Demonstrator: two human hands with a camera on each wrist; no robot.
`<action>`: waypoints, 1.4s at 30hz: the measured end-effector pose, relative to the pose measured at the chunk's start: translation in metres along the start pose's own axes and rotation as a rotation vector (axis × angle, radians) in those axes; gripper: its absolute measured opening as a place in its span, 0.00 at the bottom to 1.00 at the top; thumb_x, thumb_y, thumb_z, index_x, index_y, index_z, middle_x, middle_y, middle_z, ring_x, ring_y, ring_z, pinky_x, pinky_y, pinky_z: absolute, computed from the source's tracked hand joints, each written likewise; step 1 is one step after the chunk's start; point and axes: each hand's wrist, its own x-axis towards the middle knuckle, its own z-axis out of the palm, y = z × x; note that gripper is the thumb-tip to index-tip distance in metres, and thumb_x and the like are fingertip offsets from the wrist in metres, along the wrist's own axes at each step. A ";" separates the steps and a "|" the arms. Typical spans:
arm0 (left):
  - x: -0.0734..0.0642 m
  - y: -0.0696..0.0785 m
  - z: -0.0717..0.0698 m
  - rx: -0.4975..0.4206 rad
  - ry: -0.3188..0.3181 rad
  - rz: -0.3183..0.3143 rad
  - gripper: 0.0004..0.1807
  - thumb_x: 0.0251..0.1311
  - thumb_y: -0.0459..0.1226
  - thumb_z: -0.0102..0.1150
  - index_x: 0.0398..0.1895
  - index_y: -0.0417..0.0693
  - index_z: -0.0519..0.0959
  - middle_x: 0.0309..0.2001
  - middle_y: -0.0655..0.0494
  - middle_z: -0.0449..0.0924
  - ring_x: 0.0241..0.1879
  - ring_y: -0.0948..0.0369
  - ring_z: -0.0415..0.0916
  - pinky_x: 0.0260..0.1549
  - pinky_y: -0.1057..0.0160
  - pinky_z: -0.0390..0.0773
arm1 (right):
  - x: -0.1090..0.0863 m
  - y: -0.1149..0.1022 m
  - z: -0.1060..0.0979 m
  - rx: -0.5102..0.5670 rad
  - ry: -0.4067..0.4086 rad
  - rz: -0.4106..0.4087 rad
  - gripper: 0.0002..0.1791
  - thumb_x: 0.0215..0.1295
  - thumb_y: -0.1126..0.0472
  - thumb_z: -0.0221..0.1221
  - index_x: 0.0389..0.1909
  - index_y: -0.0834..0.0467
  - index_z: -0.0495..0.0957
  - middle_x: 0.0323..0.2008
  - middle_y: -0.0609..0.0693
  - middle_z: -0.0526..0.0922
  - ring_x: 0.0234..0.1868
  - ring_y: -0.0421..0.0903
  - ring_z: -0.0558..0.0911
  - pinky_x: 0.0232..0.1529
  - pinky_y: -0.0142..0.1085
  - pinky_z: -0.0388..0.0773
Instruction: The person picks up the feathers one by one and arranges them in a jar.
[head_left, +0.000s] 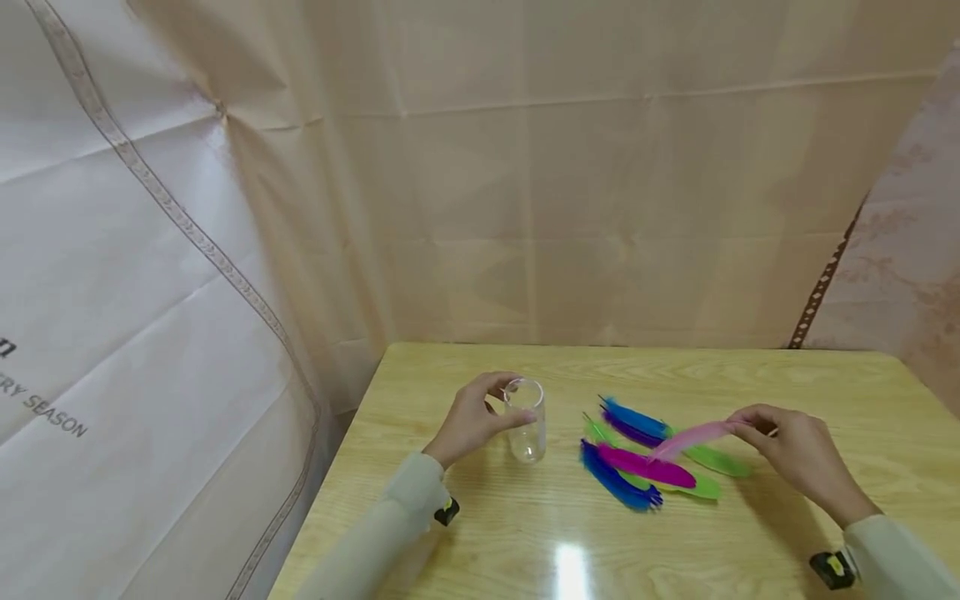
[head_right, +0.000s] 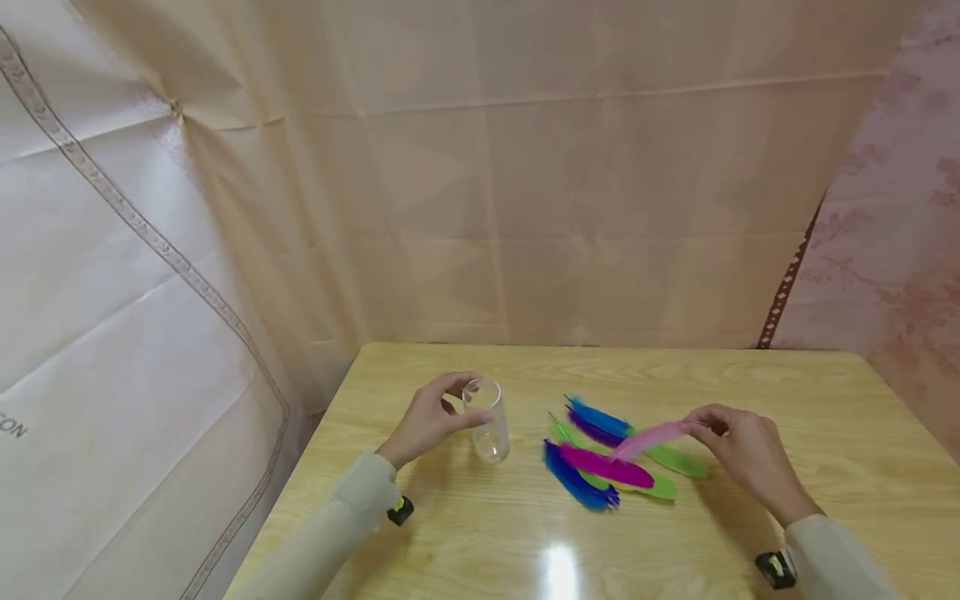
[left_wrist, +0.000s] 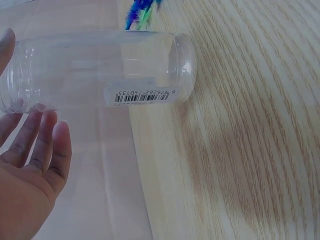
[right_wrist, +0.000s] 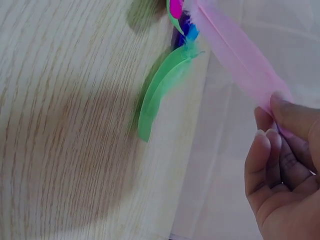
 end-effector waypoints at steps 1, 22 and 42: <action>0.000 -0.001 0.000 -0.001 0.000 -0.002 0.37 0.44 0.62 0.67 0.61 0.68 0.72 0.52 0.69 0.74 0.46 0.63 0.72 0.38 0.58 0.76 | 0.001 -0.001 0.000 0.003 0.006 -0.004 0.07 0.64 0.50 0.61 0.33 0.47 0.84 0.28 0.42 0.84 0.26 0.32 0.76 0.24 0.31 0.72; 0.004 -0.003 -0.003 0.045 -0.005 0.060 0.36 0.47 0.59 0.68 0.60 0.60 0.74 0.47 0.70 0.75 0.45 0.65 0.72 0.36 0.63 0.78 | 0.007 -0.023 -0.014 0.070 0.036 0.018 0.11 0.65 0.48 0.59 0.38 0.50 0.83 0.28 0.43 0.83 0.26 0.35 0.77 0.23 0.31 0.73; 0.000 -0.002 -0.004 0.045 -0.012 0.083 0.35 0.48 0.59 0.68 0.59 0.59 0.75 0.47 0.68 0.75 0.43 0.66 0.73 0.35 0.64 0.78 | 0.014 -0.032 -0.017 0.096 0.058 0.034 0.11 0.66 0.45 0.57 0.39 0.46 0.82 0.29 0.42 0.83 0.27 0.41 0.79 0.24 0.31 0.73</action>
